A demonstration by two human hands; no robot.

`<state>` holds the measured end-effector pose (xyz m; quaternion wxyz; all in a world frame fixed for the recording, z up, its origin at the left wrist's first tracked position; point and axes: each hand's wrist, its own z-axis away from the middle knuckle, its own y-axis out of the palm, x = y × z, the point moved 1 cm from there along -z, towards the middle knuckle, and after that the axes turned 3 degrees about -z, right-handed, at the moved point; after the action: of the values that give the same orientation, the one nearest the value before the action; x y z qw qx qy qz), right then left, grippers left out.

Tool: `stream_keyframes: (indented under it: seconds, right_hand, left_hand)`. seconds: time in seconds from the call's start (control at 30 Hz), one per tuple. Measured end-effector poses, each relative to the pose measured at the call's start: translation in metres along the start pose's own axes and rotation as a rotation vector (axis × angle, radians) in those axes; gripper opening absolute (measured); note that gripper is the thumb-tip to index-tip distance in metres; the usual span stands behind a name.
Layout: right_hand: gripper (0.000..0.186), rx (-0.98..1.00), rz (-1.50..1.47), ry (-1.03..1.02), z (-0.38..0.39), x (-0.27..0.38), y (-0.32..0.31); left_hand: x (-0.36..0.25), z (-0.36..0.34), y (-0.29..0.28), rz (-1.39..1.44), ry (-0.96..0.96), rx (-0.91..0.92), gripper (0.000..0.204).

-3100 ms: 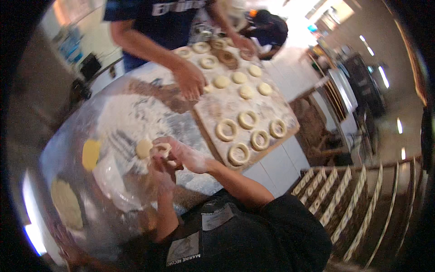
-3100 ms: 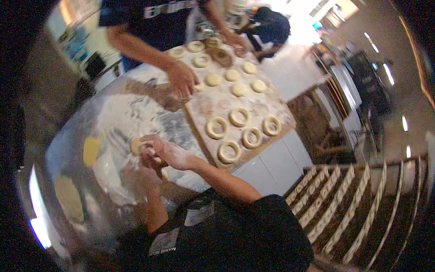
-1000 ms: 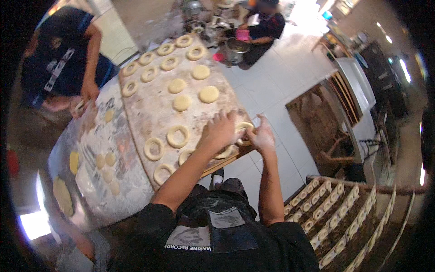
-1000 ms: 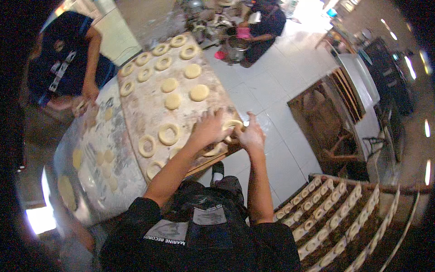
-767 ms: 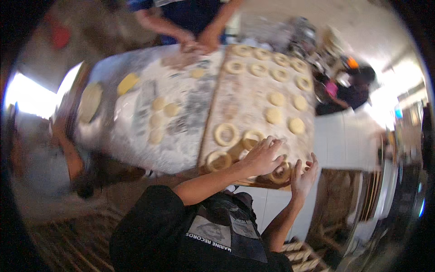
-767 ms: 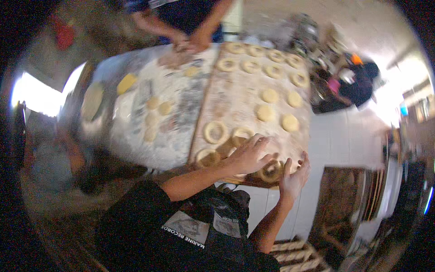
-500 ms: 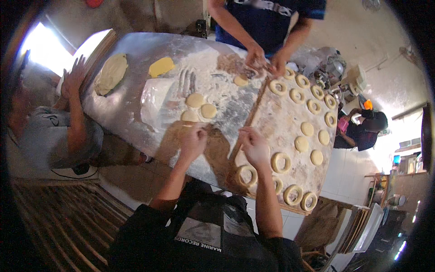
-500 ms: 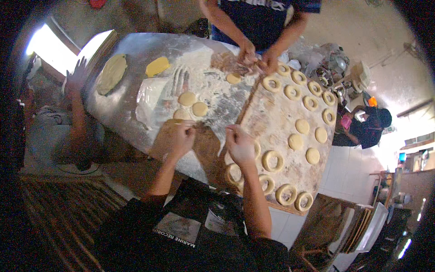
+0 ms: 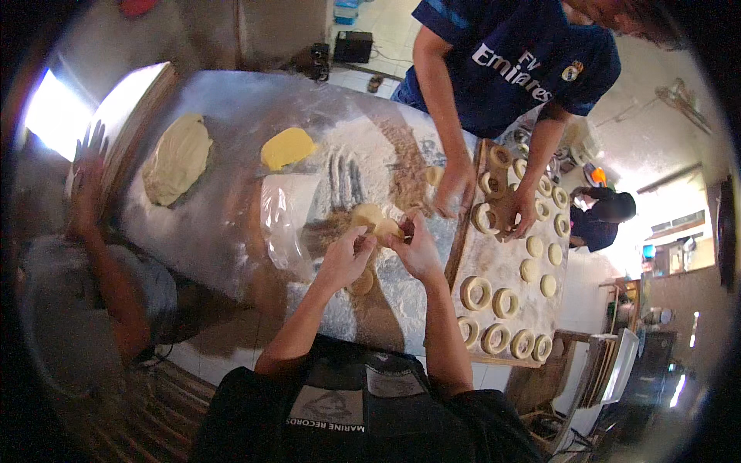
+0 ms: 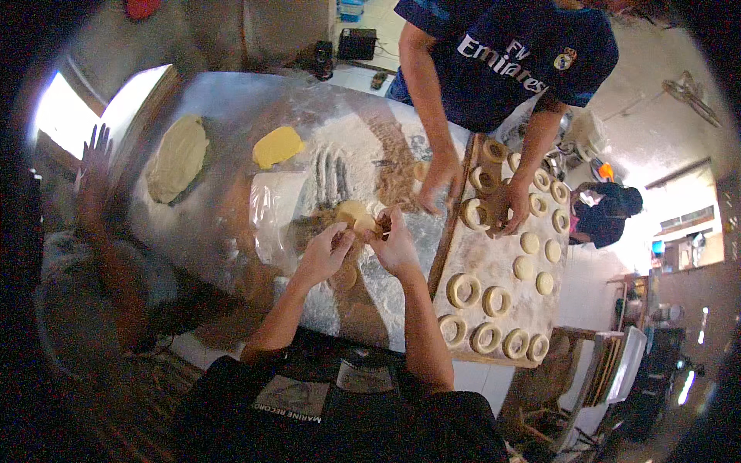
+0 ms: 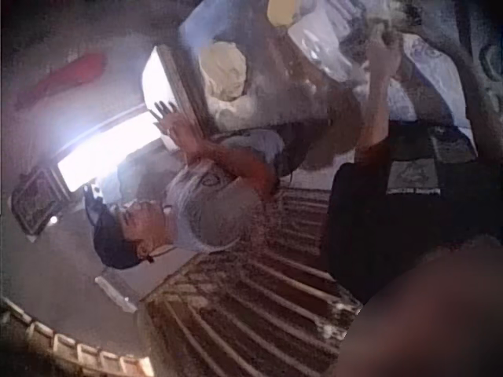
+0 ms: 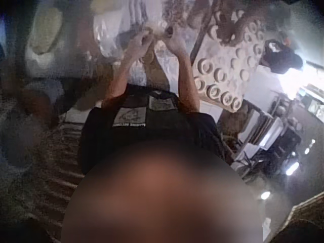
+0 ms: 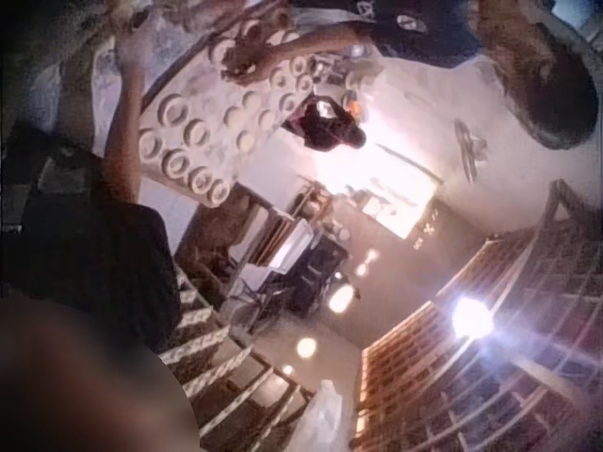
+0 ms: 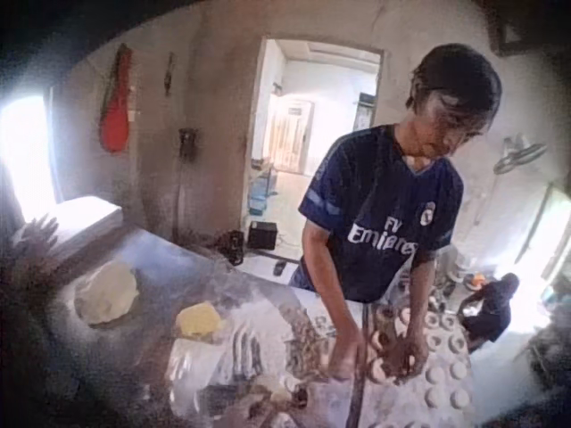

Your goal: The person shapes dough pieces into ring shapes by hand and places them on a wooden board. They then carry the board to a wooden rack and place it on a shelf among other boards of dough.

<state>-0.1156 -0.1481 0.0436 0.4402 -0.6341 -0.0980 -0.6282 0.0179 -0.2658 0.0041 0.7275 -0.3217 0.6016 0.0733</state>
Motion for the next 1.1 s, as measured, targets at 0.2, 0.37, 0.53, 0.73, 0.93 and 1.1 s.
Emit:
stream_keyframes:
  seconds: [0.2, 0.37, 0.53, 0.73, 0.93, 1.1]
  right_hand:
    - [0.040, 0.083, -0.466, -0.106, 0.030, 0.036, -0.013]
    - [0.039, -0.176, -0.024, -0.036, 0.037, 0.051, -0.005]
    - [0.058, -0.413, -0.057, -0.164, 0.008, 0.021, 0.027]
    - [0.053, 0.222, -1.004, -0.274, 0.035, 0.030, 0.013]
    - [0.046, -0.234, -0.691, 0.067, 0.054, 0.027, 0.015]
    - [0.047, -0.013, -0.884, -0.067, 0.063, 0.031, -0.003]
  left_hand:
    - [-0.060, -0.008, -0.030, 0.282, -0.004, 0.240, 0.038]
    - [-0.075, -0.002, -0.042, 0.098, 0.100, 0.210, 0.030]
    - [-0.061, -0.009, -0.021, -0.228, 0.400, -0.121, 0.025]
    - [-0.053, 0.000, -0.006, 0.344, 0.336, -0.182, 0.021]
    - [-0.044, 0.010, 0.003, 0.459, 0.496, -0.200, 0.013]
    - [-0.061, 0.022, 0.032, 0.199, 0.280, -0.161, 0.022]
